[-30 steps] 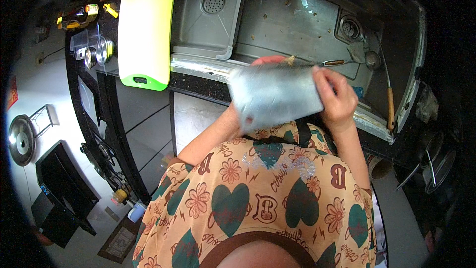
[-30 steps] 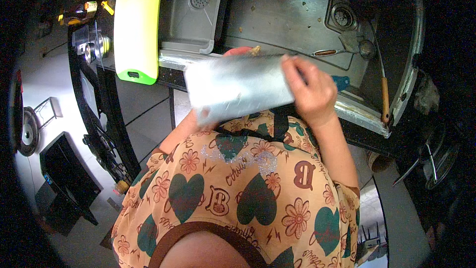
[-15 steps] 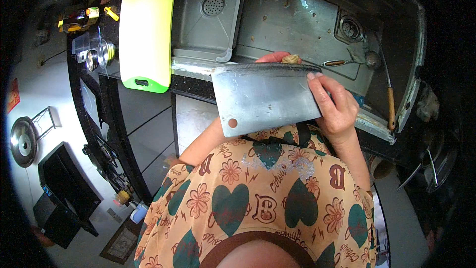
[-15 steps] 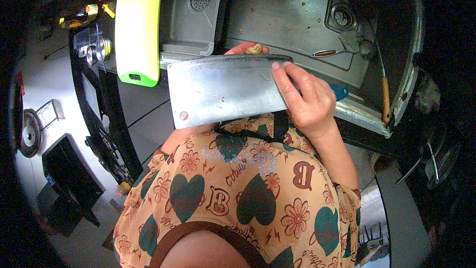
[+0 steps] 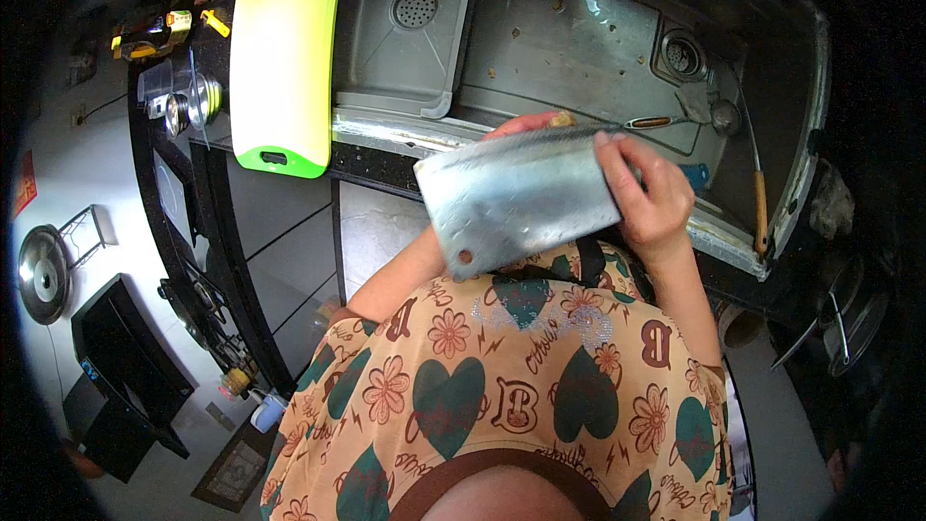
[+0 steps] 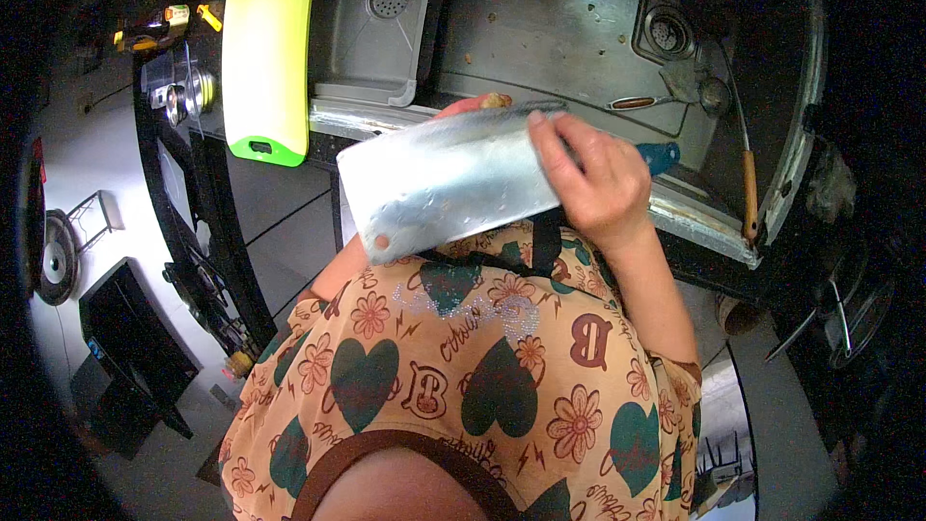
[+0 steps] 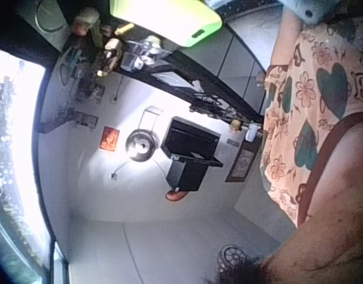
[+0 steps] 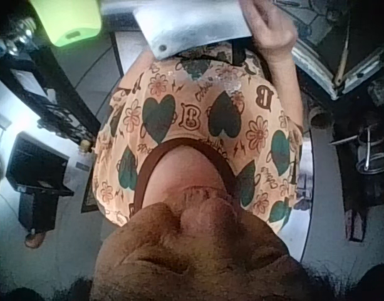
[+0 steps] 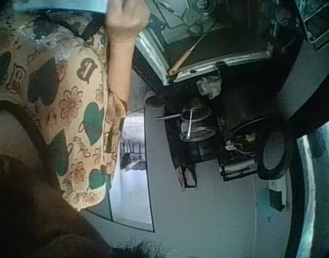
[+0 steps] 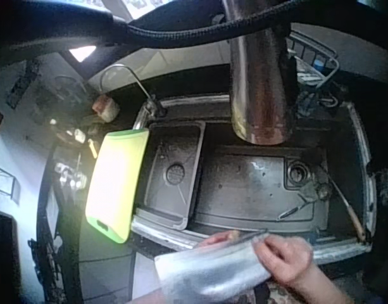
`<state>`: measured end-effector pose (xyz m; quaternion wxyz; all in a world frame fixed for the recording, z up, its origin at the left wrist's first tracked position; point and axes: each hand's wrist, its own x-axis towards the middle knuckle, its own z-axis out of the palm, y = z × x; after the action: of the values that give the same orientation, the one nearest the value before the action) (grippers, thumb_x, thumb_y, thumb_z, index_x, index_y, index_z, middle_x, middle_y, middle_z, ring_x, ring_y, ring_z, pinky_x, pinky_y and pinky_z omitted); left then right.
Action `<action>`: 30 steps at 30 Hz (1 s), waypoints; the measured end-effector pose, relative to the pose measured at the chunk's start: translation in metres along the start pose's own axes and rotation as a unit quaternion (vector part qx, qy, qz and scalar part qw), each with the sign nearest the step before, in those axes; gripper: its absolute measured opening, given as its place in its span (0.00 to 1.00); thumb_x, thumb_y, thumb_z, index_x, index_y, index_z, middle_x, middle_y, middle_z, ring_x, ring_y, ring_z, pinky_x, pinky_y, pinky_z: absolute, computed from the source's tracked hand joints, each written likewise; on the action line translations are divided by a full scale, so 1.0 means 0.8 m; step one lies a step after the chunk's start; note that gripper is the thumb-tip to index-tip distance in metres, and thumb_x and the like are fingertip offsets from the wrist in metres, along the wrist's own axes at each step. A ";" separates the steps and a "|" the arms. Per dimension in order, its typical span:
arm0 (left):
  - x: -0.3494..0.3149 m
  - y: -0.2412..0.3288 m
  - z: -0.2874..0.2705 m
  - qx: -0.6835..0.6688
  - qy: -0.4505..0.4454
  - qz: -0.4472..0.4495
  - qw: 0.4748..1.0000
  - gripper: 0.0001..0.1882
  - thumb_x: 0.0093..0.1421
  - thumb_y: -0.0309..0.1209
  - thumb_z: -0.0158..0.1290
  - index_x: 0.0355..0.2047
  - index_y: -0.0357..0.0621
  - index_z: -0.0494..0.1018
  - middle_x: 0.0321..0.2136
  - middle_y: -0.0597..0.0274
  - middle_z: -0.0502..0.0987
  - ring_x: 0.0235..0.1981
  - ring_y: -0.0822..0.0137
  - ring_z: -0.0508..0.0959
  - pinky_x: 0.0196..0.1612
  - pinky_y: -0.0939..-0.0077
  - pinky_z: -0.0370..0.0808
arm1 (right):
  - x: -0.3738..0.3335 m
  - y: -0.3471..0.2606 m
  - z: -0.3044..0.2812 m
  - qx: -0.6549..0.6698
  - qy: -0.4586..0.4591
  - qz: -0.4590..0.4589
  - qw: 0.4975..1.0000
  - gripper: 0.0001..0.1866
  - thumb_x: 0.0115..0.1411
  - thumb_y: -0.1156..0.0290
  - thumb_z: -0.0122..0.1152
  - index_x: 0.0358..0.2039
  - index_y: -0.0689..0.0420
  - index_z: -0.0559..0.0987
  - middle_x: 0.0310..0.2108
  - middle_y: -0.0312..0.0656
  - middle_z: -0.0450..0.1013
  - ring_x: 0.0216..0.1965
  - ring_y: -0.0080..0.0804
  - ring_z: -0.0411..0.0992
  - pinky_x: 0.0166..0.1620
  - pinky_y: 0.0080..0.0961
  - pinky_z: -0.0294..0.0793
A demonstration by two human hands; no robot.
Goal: The person washes a piece of ginger under running water, then uses a cleaver to peel and chop it on a green cutting board. The ginger is sliced into small pieces and gathered on the board.
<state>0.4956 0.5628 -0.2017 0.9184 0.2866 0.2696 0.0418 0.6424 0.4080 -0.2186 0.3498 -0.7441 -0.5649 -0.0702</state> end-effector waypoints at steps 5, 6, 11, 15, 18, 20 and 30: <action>0.013 0.007 0.023 0.087 0.079 -0.010 0.993 0.20 0.59 0.26 0.56 0.51 0.34 0.68 0.42 0.54 0.76 0.40 0.65 0.79 0.45 0.69 0.79 | -0.037 0.080 0.011 -0.137 -0.107 0.234 0.957 0.25 0.47 0.84 0.56 0.46 0.49 0.78 0.36 0.39 0.73 0.30 0.41 0.77 0.28 0.34 0.77; 0.016 0.009 0.024 0.100 0.092 0.011 0.991 0.20 0.58 0.26 0.57 0.51 0.34 0.68 0.41 0.55 0.76 0.39 0.65 0.79 0.45 0.70 0.78 | -0.034 0.082 0.001 -0.125 -0.073 0.222 0.964 0.26 0.46 0.85 0.56 0.46 0.49 0.78 0.36 0.39 0.74 0.30 0.41 0.77 0.29 0.34 0.78; 0.018 0.008 0.010 0.156 0.164 0.007 0.974 0.21 0.60 0.28 0.56 0.51 0.32 0.67 0.44 0.55 0.75 0.43 0.65 0.77 0.49 0.69 0.76 | -0.009 0.033 -0.021 -0.037 -0.030 0.112 0.993 0.29 0.41 0.84 0.58 0.47 0.52 0.79 0.36 0.41 0.75 0.29 0.37 0.76 0.30 0.30 0.77; 0.016 -0.010 -0.011 0.058 -0.049 0.067 0.995 0.31 0.61 0.39 0.54 0.60 0.38 0.60 0.53 0.52 0.69 0.55 0.64 0.70 0.56 0.67 0.71 | 0.006 -0.007 -0.019 0.015 0.023 0.029 0.999 0.20 0.45 0.76 0.61 0.42 0.57 0.81 0.35 0.42 0.76 0.28 0.32 0.75 0.29 0.24 0.75; 0.027 -0.013 -0.022 0.060 0.008 -0.040 0.997 0.28 0.63 0.41 0.51 0.58 0.38 0.61 0.48 0.55 0.74 0.49 0.66 0.76 0.52 0.73 0.74 | 0.004 -0.016 -0.014 0.043 0.026 0.013 0.999 0.19 0.45 0.75 0.61 0.42 0.57 0.81 0.36 0.42 0.76 0.27 0.30 0.75 0.29 0.23 0.74; 0.023 -0.017 -0.017 0.026 0.013 -0.031 0.999 0.24 0.64 0.38 0.50 0.56 0.38 0.64 0.46 0.56 0.75 0.47 0.68 0.77 0.50 0.75 0.75 | 0.004 -0.016 -0.014 0.054 0.019 0.008 0.998 0.19 0.45 0.75 0.61 0.41 0.57 0.81 0.37 0.43 0.76 0.27 0.29 0.74 0.29 0.23 0.73; 0.017 -0.005 -0.007 -0.069 0.031 -0.100 0.992 0.20 0.65 0.36 0.50 0.53 0.38 0.66 0.44 0.55 0.76 0.45 0.67 0.78 0.49 0.72 0.77 | -0.004 -0.005 -0.003 0.035 0.017 0.011 0.999 0.19 0.47 0.76 0.60 0.42 0.55 0.81 0.35 0.42 0.76 0.27 0.30 0.75 0.29 0.23 0.74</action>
<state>0.5041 0.5656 -0.2140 0.9270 0.1923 0.3213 -0.0229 0.6385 0.4047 -0.2166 0.3857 -0.7364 -0.5527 -0.0588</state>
